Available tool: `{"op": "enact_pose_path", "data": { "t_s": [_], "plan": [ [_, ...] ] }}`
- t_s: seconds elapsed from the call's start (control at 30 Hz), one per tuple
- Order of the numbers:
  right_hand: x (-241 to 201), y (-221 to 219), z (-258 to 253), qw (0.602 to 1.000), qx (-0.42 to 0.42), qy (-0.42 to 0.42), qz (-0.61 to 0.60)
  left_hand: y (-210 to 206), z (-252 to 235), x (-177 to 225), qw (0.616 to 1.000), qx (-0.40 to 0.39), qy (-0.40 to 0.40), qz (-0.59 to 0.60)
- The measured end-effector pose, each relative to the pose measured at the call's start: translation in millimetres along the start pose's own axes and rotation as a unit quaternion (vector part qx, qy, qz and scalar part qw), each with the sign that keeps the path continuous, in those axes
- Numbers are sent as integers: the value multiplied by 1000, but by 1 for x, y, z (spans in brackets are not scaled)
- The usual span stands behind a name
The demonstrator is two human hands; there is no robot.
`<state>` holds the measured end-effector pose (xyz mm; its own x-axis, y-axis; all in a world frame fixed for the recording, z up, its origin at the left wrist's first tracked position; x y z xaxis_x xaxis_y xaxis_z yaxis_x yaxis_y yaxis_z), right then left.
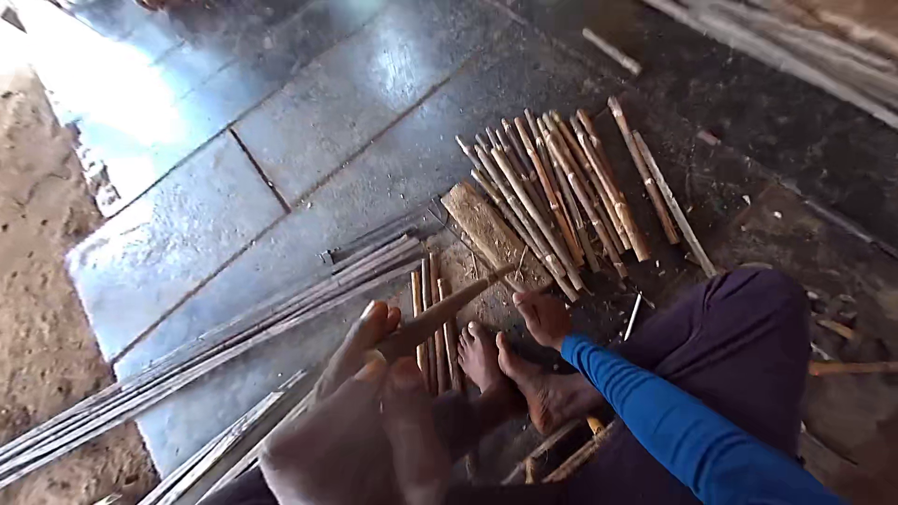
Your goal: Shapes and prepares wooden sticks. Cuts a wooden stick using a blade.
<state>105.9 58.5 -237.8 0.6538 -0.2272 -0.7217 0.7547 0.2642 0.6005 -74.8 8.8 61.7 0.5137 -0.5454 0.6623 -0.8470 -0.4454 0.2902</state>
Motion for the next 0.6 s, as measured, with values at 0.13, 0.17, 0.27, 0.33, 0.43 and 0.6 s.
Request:
{"op": "enact_pose_path", "data": {
  "t_s": [0.13, 0.17, 0.27, 0.33, 0.43, 0.6],
  "plan": [
    [10, 5, -7, 996, -9, -86, -11, 0, -14, -1, 998, 40, 36, 16],
    [-1, 11, -10, 999, 1, -33, -19, 0, -14, -4, 998, 44, 50, 13],
    [2, -1, 0, 999, 7, -25, -19, 5, -11, -4, 997, 31, 67, 13],
    [9, 6, -10, 997, 6, -82, -4, 3, -16, -6, 997, 44, 55, 17],
    [-11, 11, -9, 1000, 10, 7, -1, 6, -12, -8, 997, 59, 50, 12],
    [-2, 11, -8, 997, 10, -72, -10, 8, -14, -7, 997, 59, 26, -33]
  ]
}}
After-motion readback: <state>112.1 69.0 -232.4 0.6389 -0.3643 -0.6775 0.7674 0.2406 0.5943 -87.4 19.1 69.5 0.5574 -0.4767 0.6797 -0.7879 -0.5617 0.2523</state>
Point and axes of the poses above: each hand's wrist, its own z-axis away from the middle knuckle, its own y-axis out of the back of the hand, x = y × z, the point moved 3 cm from there along -z, towards the middle knuckle, and after that the axes turned 3 degrees about x, right-handed, at the moved point
